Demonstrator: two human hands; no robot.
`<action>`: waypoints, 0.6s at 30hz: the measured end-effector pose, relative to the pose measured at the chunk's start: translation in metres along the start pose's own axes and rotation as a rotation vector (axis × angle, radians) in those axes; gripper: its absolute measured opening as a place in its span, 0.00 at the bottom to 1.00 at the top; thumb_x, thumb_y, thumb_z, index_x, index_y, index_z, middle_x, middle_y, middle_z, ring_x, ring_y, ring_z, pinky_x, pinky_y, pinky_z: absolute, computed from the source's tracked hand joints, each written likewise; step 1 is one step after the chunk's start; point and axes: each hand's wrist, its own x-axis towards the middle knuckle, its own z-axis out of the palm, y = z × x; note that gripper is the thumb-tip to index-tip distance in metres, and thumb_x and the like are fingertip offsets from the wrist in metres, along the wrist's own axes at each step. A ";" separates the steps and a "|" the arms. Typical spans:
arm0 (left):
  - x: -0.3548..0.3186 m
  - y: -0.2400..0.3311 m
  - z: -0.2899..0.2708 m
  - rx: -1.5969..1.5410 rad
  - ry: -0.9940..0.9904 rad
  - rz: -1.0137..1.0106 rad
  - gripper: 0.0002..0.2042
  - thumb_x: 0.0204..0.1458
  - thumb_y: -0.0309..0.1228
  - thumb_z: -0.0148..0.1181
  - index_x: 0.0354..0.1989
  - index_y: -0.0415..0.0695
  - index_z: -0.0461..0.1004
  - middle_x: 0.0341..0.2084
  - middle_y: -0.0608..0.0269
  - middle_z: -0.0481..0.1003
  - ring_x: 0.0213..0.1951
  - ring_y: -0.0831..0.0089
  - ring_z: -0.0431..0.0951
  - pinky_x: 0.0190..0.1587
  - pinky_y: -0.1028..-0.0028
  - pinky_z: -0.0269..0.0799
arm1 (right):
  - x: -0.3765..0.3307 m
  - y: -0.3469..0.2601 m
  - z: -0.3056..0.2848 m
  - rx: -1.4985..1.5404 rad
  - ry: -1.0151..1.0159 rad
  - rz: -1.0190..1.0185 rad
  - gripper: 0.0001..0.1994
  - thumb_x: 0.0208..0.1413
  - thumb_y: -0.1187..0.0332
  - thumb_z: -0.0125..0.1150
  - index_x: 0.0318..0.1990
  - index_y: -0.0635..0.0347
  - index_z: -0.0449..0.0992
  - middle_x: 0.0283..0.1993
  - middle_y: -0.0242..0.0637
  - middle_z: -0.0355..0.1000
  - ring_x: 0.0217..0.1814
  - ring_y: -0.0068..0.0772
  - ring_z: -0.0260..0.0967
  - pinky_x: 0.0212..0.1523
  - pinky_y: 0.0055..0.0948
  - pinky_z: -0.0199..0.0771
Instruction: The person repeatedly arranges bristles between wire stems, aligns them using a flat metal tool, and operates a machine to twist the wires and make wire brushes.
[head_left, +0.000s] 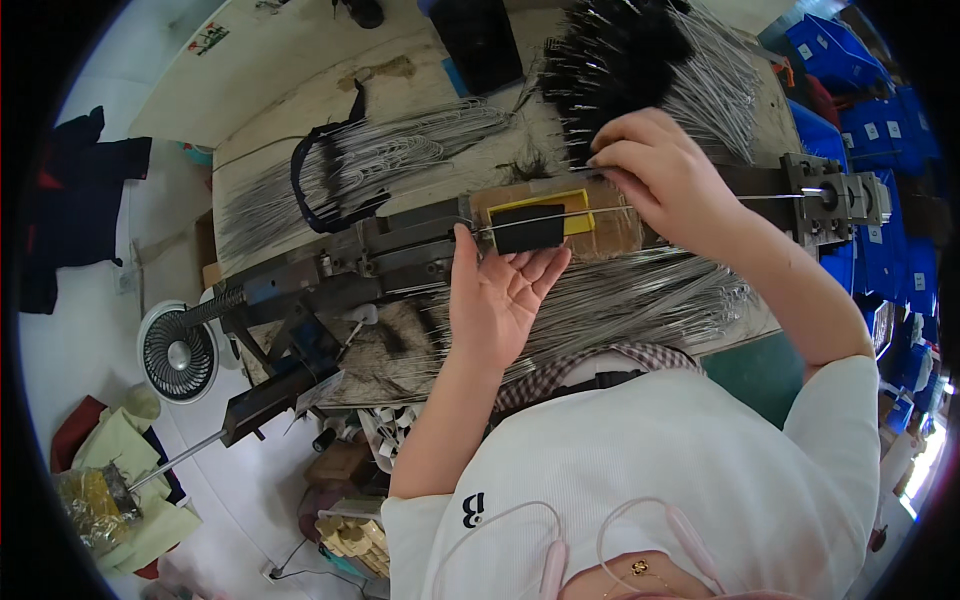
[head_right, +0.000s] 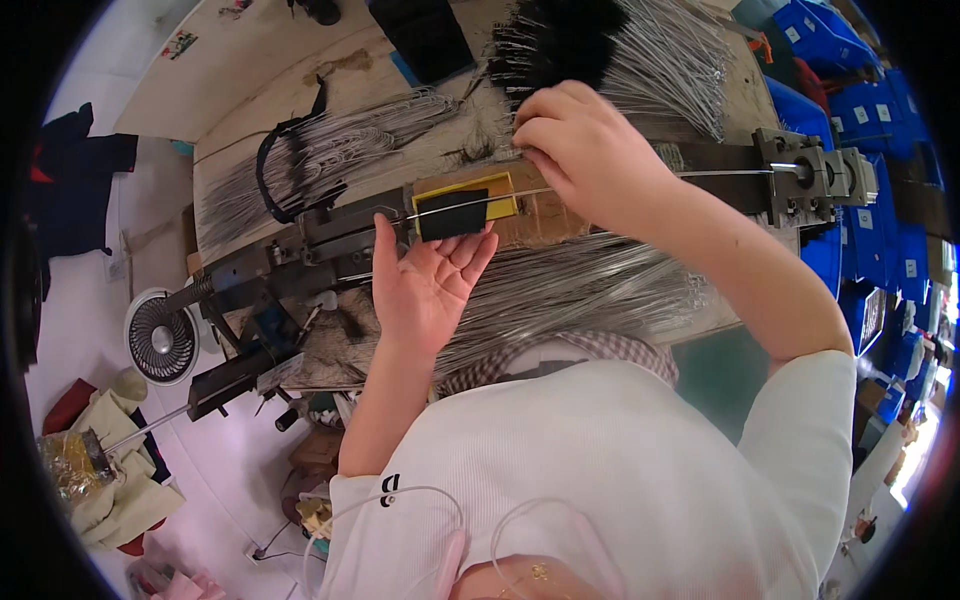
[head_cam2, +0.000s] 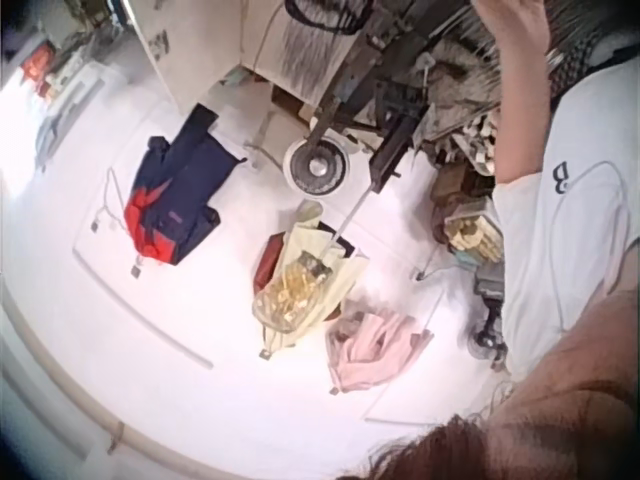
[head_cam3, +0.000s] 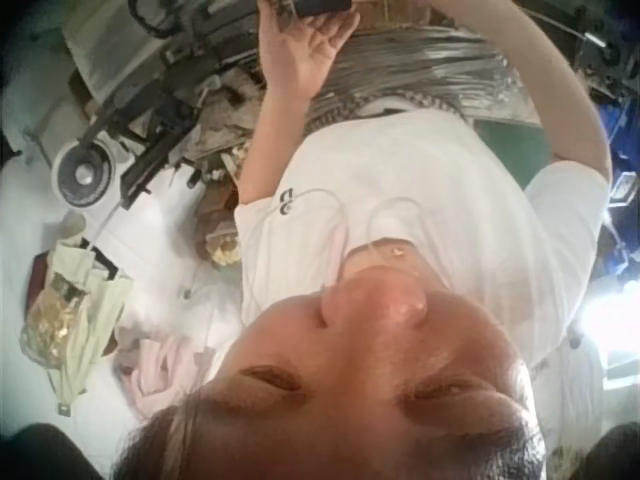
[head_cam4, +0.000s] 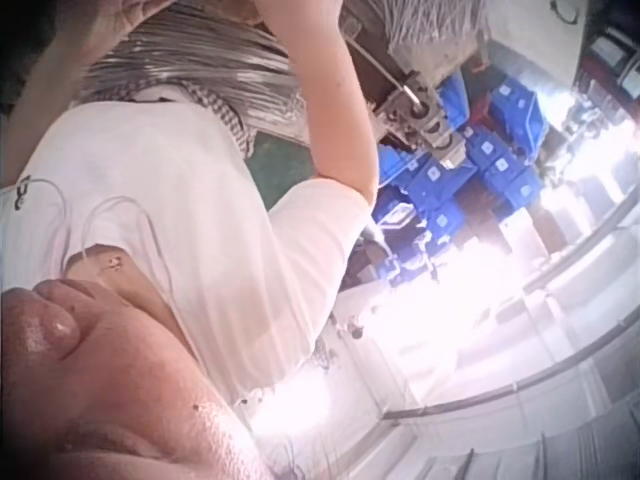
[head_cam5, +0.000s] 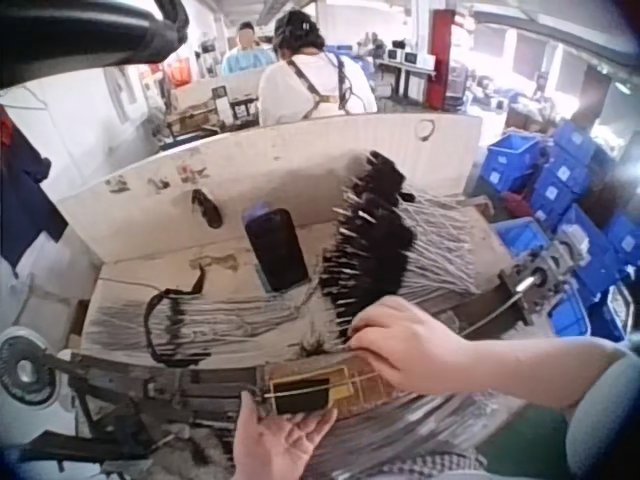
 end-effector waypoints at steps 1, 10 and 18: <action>-0.001 -0.001 0.000 -0.003 0.004 0.001 0.34 0.54 0.59 0.35 0.51 0.36 0.62 0.45 0.54 0.69 0.53 0.61 0.65 0.60 0.61 0.56 | 0.000 -0.007 -0.004 0.003 -0.004 -0.001 0.11 0.43 0.74 0.58 0.37 0.61 0.74 0.34 0.37 0.68 0.38 0.40 0.65 0.42 0.32 0.64; -0.003 0.000 0.010 -0.030 -0.038 -0.071 0.36 0.54 0.60 0.32 0.54 0.37 0.60 0.51 0.54 0.67 0.56 0.59 0.63 0.60 0.58 0.53 | -0.007 -0.025 0.007 -0.036 -0.049 -0.062 0.12 0.39 0.69 0.61 0.36 0.48 0.77 0.27 0.25 0.64 0.32 0.30 0.61 0.41 0.33 0.54; -0.002 0.002 0.015 0.032 0.046 -0.041 0.37 0.53 0.60 0.33 0.55 0.35 0.59 0.50 0.52 0.68 0.55 0.57 0.64 0.60 0.62 0.53 | -0.011 -0.014 -0.015 -0.125 -0.160 -0.116 0.09 0.38 0.67 0.62 0.31 0.46 0.74 0.25 0.23 0.62 0.33 0.27 0.61 0.44 0.36 0.56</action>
